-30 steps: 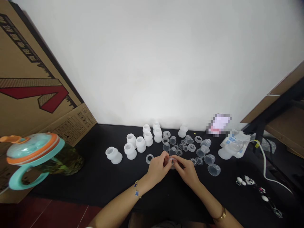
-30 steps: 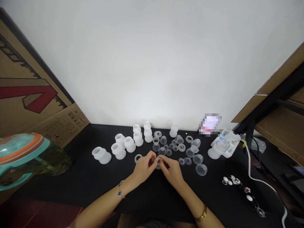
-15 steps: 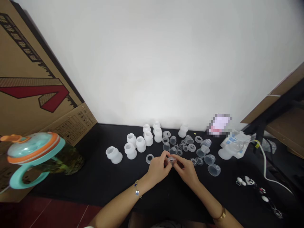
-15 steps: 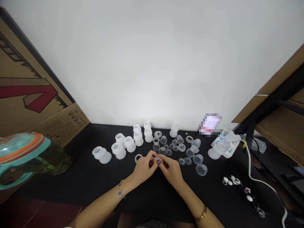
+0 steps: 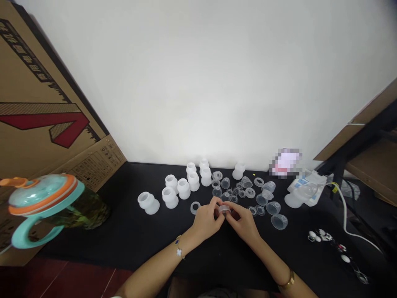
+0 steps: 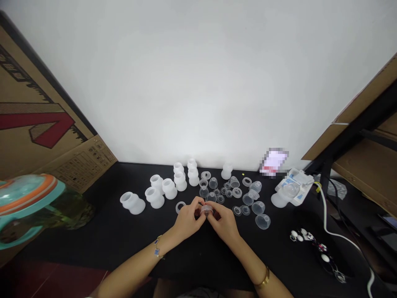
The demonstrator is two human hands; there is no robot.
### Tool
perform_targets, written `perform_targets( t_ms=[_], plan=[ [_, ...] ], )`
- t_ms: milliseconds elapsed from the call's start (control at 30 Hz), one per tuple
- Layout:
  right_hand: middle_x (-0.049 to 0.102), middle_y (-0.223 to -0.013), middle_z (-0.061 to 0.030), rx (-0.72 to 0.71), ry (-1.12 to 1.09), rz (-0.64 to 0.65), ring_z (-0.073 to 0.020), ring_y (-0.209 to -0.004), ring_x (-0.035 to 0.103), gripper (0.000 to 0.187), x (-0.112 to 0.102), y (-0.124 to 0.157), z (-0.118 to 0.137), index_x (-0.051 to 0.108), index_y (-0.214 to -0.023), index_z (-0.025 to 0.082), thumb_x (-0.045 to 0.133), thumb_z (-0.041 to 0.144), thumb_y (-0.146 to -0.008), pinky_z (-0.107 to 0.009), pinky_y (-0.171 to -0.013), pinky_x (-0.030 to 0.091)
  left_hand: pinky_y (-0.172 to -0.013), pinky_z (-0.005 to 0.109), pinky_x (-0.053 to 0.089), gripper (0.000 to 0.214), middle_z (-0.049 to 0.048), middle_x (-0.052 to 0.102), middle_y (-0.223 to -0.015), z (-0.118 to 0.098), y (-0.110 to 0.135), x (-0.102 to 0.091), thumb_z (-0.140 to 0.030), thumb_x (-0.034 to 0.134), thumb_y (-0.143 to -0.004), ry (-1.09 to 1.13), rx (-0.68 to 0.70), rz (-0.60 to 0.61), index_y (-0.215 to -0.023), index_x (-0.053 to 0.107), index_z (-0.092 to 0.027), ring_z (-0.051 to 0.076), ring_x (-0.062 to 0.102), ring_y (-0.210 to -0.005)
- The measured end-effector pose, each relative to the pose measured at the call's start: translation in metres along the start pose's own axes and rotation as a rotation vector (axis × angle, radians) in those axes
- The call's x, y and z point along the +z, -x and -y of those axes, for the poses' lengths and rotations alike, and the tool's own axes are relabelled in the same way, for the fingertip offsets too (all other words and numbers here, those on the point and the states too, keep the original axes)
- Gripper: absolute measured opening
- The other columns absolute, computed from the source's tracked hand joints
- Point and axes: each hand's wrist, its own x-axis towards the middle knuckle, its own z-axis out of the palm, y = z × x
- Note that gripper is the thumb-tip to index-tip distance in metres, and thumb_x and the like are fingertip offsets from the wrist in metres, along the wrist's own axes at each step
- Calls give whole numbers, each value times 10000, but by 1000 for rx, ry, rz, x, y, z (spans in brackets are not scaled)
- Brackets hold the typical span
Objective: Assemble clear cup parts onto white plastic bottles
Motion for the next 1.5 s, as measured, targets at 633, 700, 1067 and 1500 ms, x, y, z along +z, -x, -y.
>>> perform_targets(
  t_ms=[633,700,1067,1500],
  plan=[
    [703,-822,-46,216,-496,59,-147,-567,597,440,-2,-8,-7,709,-1120,186,705,499,-810,-236,-440,466,-861,315,517,164,62,606,-1354,3,2,-3,-126,460,-948,181,109,-109,-1040,534,-240,210,637,-1135],
    [690,-778,-36,196,-497,67,-152,-581,593,441,-3,-8,-6,706,-1135,192,705,495,-815,-238,-453,472,-869,318,534,178,69,583,-1380,4,1,-2,-143,471,-954,224,109,-109,-1087,537,-241,207,630,-1151],
    [585,-1122,-84,26,-338,-123,-163,-727,611,187,-8,-3,-6,749,-949,235,712,393,-855,-264,-541,514,-765,322,594,636,41,543,-1404,4,1,2,-109,637,-815,181,88,-59,-1380,424,-310,198,654,-1026],
    [633,-1074,-83,-91,-202,-144,-179,-724,637,159,-7,-1,-3,729,-963,230,700,355,-869,-291,-579,524,-744,320,572,390,16,688,-1196,2,-1,3,-238,659,-863,157,-2,-57,-1240,564,-273,190,681,-903]
  ],
)
